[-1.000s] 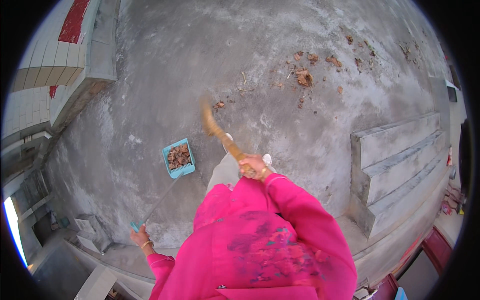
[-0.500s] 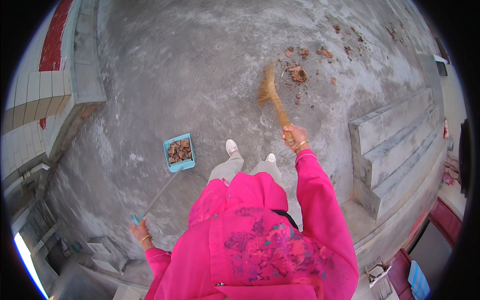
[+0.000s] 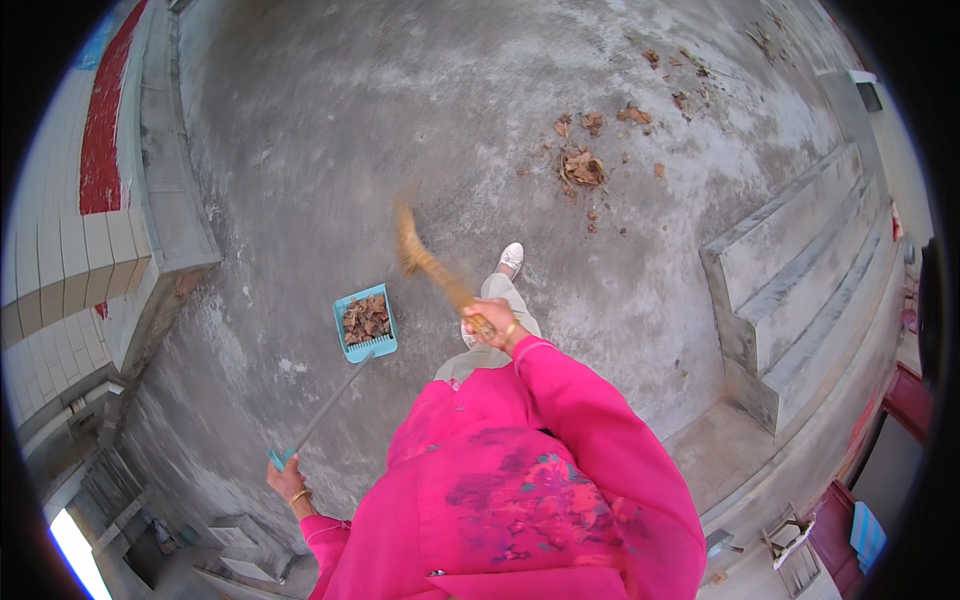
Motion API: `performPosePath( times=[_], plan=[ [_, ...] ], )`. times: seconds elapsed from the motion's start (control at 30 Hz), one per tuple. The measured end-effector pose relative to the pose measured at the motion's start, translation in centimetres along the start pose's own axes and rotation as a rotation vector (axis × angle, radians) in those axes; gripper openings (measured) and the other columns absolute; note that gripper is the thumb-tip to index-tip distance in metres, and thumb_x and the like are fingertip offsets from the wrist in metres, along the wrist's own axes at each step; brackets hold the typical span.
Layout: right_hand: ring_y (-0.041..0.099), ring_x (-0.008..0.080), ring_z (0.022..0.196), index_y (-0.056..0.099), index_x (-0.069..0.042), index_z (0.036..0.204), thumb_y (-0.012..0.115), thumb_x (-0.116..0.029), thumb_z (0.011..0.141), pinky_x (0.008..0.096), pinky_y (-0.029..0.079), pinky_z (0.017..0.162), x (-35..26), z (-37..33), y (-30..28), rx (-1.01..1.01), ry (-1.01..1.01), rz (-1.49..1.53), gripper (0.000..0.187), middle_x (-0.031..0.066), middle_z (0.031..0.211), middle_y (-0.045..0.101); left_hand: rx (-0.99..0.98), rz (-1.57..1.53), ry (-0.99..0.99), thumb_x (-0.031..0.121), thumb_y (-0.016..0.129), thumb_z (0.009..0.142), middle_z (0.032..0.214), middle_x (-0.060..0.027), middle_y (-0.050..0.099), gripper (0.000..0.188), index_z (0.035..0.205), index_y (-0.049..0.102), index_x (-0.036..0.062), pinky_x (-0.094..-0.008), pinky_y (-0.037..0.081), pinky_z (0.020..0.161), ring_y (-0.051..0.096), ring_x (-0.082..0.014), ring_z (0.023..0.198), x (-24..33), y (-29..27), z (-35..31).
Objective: The person sweeps dry leaves and debris on a concrete rooftop terrace using a traditional broom and a dustpan. They gather the leaves into piles and sweep them into the dustpan, moving across the area to collect scattered debris.
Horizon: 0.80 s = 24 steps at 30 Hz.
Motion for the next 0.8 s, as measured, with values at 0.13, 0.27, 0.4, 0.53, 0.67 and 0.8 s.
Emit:
performPosePath(
  times=[0.13,0.27,0.4,0.53,0.67,0.8],
  plan=[
    [0.053,0.0171,0.042,0.053,-0.004,0.08,0.062,-0.01,0.07,0.0269,0.037,0.03,-4.1,4.0,-1.6,0.055,0.114,0.066,0.015,0.0075,0.058,0.054,-0.012,0.069,-0.01,0.004,0.063,0.066,0.055,-0.0021,0.049,0.02,0.085,0.059,-0.0012,-0.0239,0.033,0.032,0.041,-0.0096,0.037,3.9,1.4,1.7],
    [0.056,0.018,0.044,0.053,-0.003,0.08,0.063,-0.008,0.069,0.0267,0.038,0.03,-12.9,1.2,-8.7,0.172,-0.079,0.14,0.016,0.0106,0.061,0.056,0.004,0.058,-0.011,0.003,0.063,0.066,0.054,-0.0017,0.048,0.019,0.083,0.058,-0.0011,-0.0244,0.032,0.032,0.04,-0.0095,0.037,8.5,3.2,2.8],
    [0.055,0.0159,0.046,0.051,-0.004,0.088,0.06,-0.012,0.073,0.0252,0.04,0.03,-23.5,-2.1,-14.8,0.248,-0.186,0.217,0.019,0.0099,0.066,0.056,-0.012,0.062,0.016,0.002,0.064,0.066,0.054,-0.0012,0.048,0.02,0.085,0.058,-0.0011,-0.0243,0.032,0.033,0.04,-0.009,0.037,13.4,5.5,3.8],
    [0.055,0.0169,0.046,0.049,-0.003,0.094,0.059,-0.009,0.074,0.0262,0.041,0.032,-29.6,-3.6,-15.4,0.435,-0.391,0.082,0.023,0.0094,0.067,0.056,-0.008,0.073,0.036,0.003,0.064,0.067,0.054,-0.0012,0.048,0.021,0.087,0.059,-0.001,-0.0238,0.032,0.033,0.04,-0.0087,0.038,17.5,7.4,5.2],
    [0.054,0.017,0.044,0.051,0.001,0.089,0.057,0.0,0.072,0.0277,0.042,0.036,-28.2,-2.8,-11.2,0.459,-0.5,0.18,0.018,0.0088,0.063,0.055,-0.013,0.095,0.061,0.003,0.063,0.067,0.054,-0.0013,0.049,0.023,0.089,0.059,-0.0016,-0.0232,0.031,0.033,0.04,-0.0086,0.038,21.5,9.3,6.9],
    [0.055,0.0171,0.046,0.051,0.0,0.093,0.057,-0.003,0.073,0.0282,0.041,0.034,-26.1,0.7,-5.8,0.226,-0.366,0.242,0.021,0.0086,0.068,0.056,-0.034,0.041,0.098,0.003,0.063,0.067,0.056,-0.0017,0.05,0.025,0.091,0.058,-0.0026,-0.0229,0.032,0.033,0.04,-0.0087,0.038,26.0,11.0,9.7]
  ],
)
Point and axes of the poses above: each hand's wrist, its own z-axis towards the middle knuckle, its own y-axis out of the palm, x = y × z, the point moved 6 cm from there along z, towards the middle knuckle
